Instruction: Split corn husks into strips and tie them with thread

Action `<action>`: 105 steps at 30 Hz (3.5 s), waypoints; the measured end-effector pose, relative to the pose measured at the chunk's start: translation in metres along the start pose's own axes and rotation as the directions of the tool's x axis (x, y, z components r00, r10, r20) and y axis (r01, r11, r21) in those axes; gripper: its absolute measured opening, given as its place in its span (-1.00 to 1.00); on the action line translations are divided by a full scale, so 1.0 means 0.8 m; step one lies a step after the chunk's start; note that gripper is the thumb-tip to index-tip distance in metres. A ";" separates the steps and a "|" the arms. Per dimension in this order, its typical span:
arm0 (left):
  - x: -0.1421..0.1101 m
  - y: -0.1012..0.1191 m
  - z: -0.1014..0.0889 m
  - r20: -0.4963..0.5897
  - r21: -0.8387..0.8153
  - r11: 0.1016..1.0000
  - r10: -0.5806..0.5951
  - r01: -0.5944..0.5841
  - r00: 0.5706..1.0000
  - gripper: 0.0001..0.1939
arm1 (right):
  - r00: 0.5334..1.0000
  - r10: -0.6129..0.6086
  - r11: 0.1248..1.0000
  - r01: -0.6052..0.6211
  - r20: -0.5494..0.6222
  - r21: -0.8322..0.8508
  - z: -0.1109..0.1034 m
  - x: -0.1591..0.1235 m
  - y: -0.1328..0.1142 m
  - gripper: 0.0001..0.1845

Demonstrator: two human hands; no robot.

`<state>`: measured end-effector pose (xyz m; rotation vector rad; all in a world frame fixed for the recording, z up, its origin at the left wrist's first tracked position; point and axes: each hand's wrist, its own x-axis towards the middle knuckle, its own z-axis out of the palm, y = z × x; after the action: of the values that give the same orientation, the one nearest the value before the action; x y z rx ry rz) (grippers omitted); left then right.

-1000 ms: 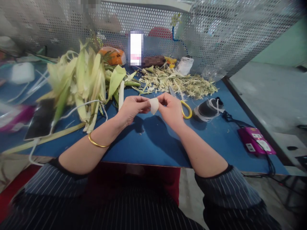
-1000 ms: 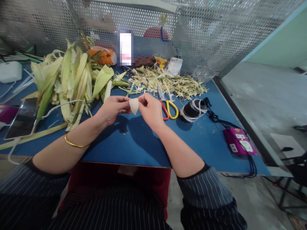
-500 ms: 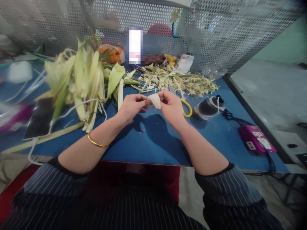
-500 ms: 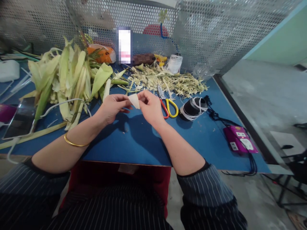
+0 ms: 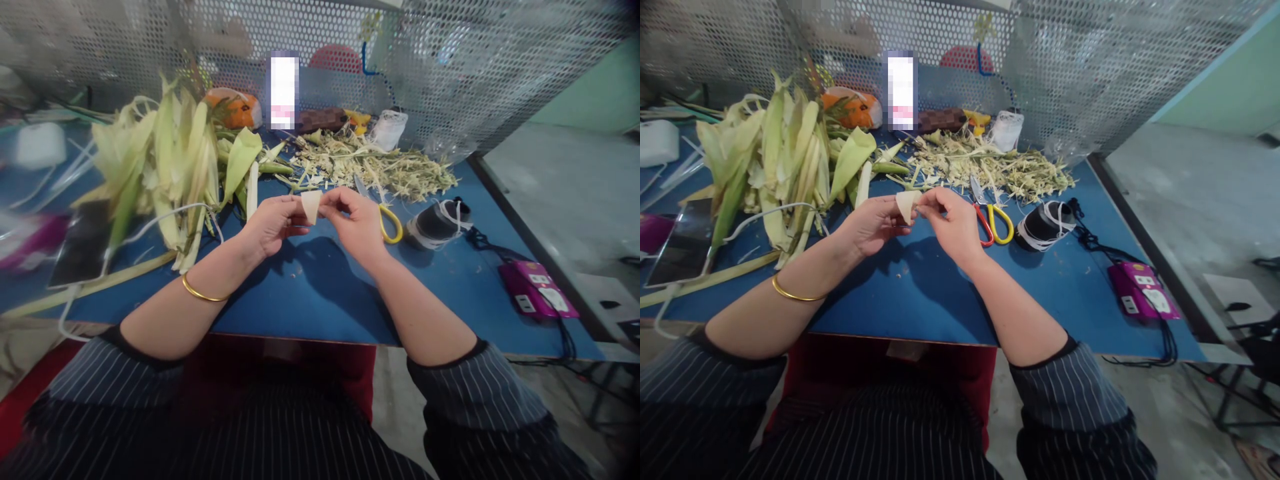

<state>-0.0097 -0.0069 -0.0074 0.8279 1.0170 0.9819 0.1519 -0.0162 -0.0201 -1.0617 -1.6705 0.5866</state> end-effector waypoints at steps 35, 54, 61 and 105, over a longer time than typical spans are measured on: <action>-0.003 -0.003 -0.001 -0.007 0.087 0.994 0.065 -0.064 0.998 -0.84 | 0.999 0.009 1.000 -0.010 0.036 0.019 -0.001 0.000 -0.001 -0.89; -0.008 -0.004 0.007 -0.017 0.260 0.934 0.256 -0.243 0.967 -0.83 | 0.998 0.055 0.998 -0.055 0.014 -0.013 -0.002 0.001 0.002 -0.86; -0.009 -0.005 0.008 0.026 0.286 0.923 0.259 -0.255 0.965 -0.85 | 0.994 0.104 0.994 -0.105 0.017 0.040 -0.002 0.002 0.004 -0.91; -0.002 -0.008 -0.001 0.058 0.155 0.970 0.180 -0.187 0.982 -0.81 | 0.999 -0.031 0.999 0.031 0.027 0.022 -0.001 0.002 0.003 -0.95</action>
<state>-0.0091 -0.0102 -0.0127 1.0876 1.0044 1.0431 0.1535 -0.0142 -0.0208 -1.0146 -1.6984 0.6002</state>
